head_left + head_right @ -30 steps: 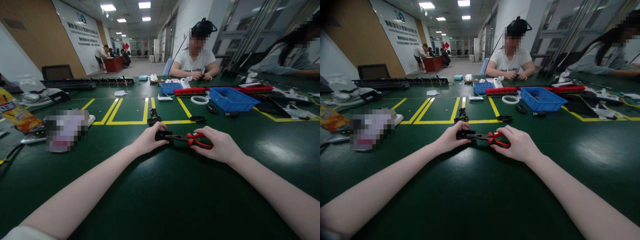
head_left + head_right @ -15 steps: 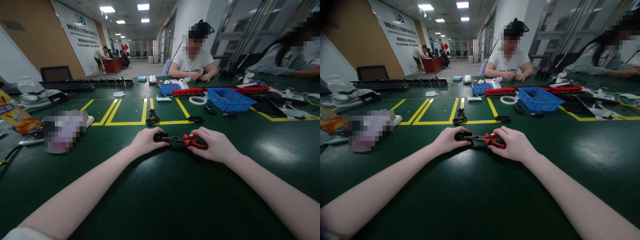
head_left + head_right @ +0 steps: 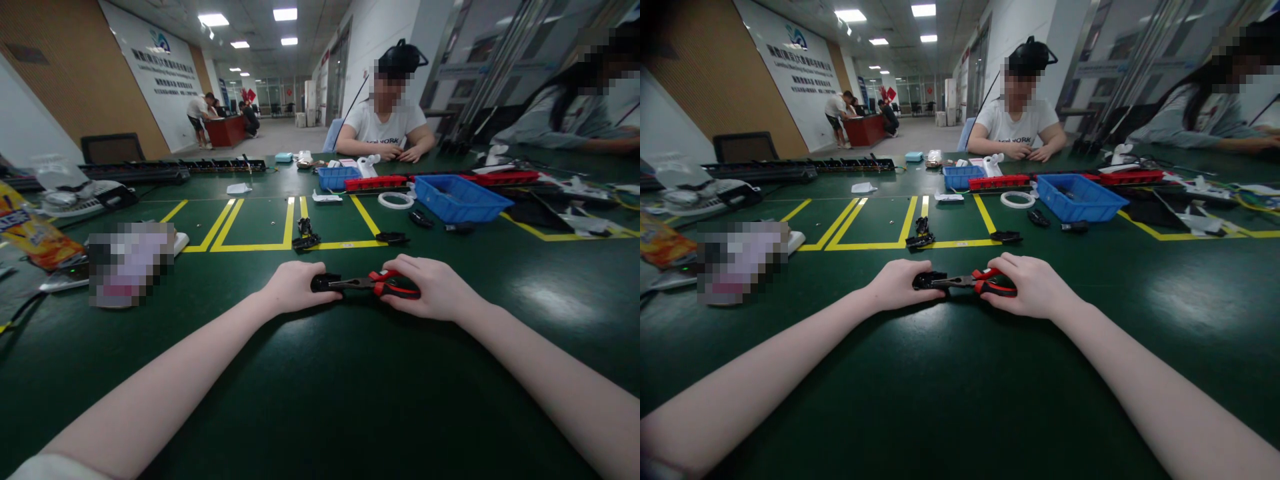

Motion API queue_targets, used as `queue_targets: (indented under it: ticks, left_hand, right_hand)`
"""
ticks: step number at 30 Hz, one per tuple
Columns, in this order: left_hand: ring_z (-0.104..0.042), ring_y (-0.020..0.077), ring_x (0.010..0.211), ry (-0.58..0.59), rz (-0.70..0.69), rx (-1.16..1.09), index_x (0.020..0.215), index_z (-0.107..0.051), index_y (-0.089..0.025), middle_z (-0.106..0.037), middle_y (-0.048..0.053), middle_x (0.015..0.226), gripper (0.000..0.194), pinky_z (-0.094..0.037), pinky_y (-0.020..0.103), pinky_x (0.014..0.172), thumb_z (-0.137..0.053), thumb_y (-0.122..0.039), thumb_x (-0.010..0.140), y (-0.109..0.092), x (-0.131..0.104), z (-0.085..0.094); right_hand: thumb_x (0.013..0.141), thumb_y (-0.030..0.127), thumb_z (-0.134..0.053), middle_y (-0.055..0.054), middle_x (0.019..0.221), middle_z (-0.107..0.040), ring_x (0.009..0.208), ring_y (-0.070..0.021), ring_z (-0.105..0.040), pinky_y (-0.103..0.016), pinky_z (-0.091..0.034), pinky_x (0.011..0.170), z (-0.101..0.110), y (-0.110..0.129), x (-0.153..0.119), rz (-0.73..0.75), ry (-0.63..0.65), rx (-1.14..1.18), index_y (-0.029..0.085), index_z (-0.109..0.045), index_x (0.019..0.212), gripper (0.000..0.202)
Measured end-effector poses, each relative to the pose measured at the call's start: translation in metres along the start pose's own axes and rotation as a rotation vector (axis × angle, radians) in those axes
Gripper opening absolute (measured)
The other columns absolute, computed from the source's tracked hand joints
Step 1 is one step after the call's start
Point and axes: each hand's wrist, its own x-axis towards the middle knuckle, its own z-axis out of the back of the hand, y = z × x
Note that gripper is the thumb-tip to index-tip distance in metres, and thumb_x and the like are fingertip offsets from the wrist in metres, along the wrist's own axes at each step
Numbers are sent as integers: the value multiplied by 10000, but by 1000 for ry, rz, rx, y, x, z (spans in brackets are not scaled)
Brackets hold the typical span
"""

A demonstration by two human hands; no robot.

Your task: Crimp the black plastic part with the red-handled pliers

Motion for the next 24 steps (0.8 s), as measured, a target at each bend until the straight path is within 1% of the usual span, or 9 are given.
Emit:
queue_targets:
  ticks: [5,9,15,24]
  left_hand:
    - [-543,159,598,6,-10,-8,762,-541,-196,-592,1,686,421,-281,237,507,-571,-614,806,-1,0,0]
    - [-539,162,598,-6,-20,0,749,-536,-198,-590,-4,677,421,-280,241,504,-572,-613,808,0,0,0]
    - [-531,159,593,-7,-8,-6,759,-541,-197,-598,-5,688,436,-277,240,508,-555,-629,816,2,-1,-1]
    - [-516,152,577,-7,-2,0,760,-539,-195,-585,-5,680,429,-265,234,497,-540,-618,834,1,-1,-1]
  right_hand:
    - [799,499,-580,-79,920,-684,725,-207,-644,-316,-478,613,0,-6,-1,7,6,7,200,-580,1029,378]
    - [800,507,-577,-77,914,-678,726,-207,-643,-320,-481,620,-1,-2,-2,-8,18,6,197,-576,1029,385]
    - [809,489,-577,-77,941,-664,710,-199,-639,-320,-473,613,-4,5,-2,-8,68,-16,194,-569,1064,390]
    - [773,447,-607,-62,940,-660,709,-191,-631,-305,-453,601,5,0,2,-15,87,-26,199,-587,1050,373]
